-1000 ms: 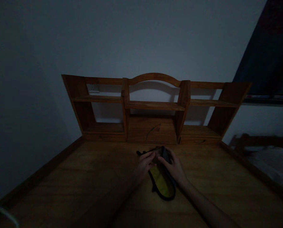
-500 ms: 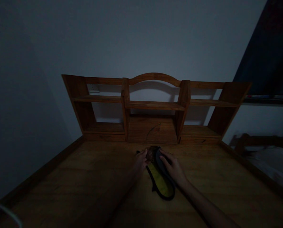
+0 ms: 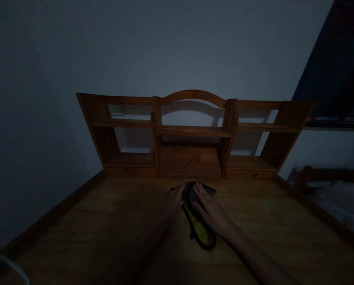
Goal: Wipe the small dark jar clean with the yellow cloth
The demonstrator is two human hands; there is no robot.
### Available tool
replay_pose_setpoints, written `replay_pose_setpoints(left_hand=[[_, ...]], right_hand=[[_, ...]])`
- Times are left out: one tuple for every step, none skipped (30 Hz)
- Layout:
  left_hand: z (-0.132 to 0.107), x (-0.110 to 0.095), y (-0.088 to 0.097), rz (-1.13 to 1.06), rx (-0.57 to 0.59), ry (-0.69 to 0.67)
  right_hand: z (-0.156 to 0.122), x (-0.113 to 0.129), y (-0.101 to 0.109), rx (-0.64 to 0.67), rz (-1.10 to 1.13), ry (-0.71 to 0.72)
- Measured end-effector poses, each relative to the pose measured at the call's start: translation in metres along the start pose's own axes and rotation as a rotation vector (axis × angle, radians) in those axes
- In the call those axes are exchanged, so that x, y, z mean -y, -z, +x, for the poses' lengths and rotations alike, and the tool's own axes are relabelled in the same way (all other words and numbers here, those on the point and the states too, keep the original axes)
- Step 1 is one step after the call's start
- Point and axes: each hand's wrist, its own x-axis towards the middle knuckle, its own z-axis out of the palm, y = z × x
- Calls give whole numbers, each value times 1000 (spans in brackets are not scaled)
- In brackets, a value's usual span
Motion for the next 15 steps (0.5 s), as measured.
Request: replay_pose_setpoints(left_hand=[[-1, -2, -1, 2, 2, 1], [-2, -4, -2, 4, 1, 1], [-3, -5, -3, 5, -2, 1], [-3, -5, -4, 6, -5, 0], [-3, -5, -4, 4, -6, -2], [-3, -5, -5, 3, -7, -4], [-2, -4, -5, 2, -7, -5], [-1, -3, -5, 2, -8, -6], [0, -2, -4, 2, -10, -5], [1, -1, -4, 1, -11, -5], [2, 0, -3, 0, -12, -6], [3, 1, -2, -2, -11, -7], [4, 2, -2, -5, -8, -9], [5, 2, -1, -7, -5, -11], [5, 3, -1, -8, -3, -13]], right_hand=[[0, 1, 0, -4, -14, -5], [0, 3, 0, -6, -28, -10], [0, 4, 0, -6, -40, -17], [0, 5, 1, -5, -51, -26], [-1, 7, 2, -3, -60, -37], [-1, 8, 3, 1, -66, -49], [-1, 9, 4, 6, -69, -60], [-1, 10, 5, 10, -69, -67], [-2, 12, 6, 11, -68, -72], [-2, 13, 7, 8, -67, -72], [-2, 15, 7, 4, -69, -68], [-2, 16, 8, -1, -75, -62], [-2, 17, 9, -5, -88, -54], [-3, 19, 9, -4, -105, -47], [-3, 20, 9, -1, -126, -43]])
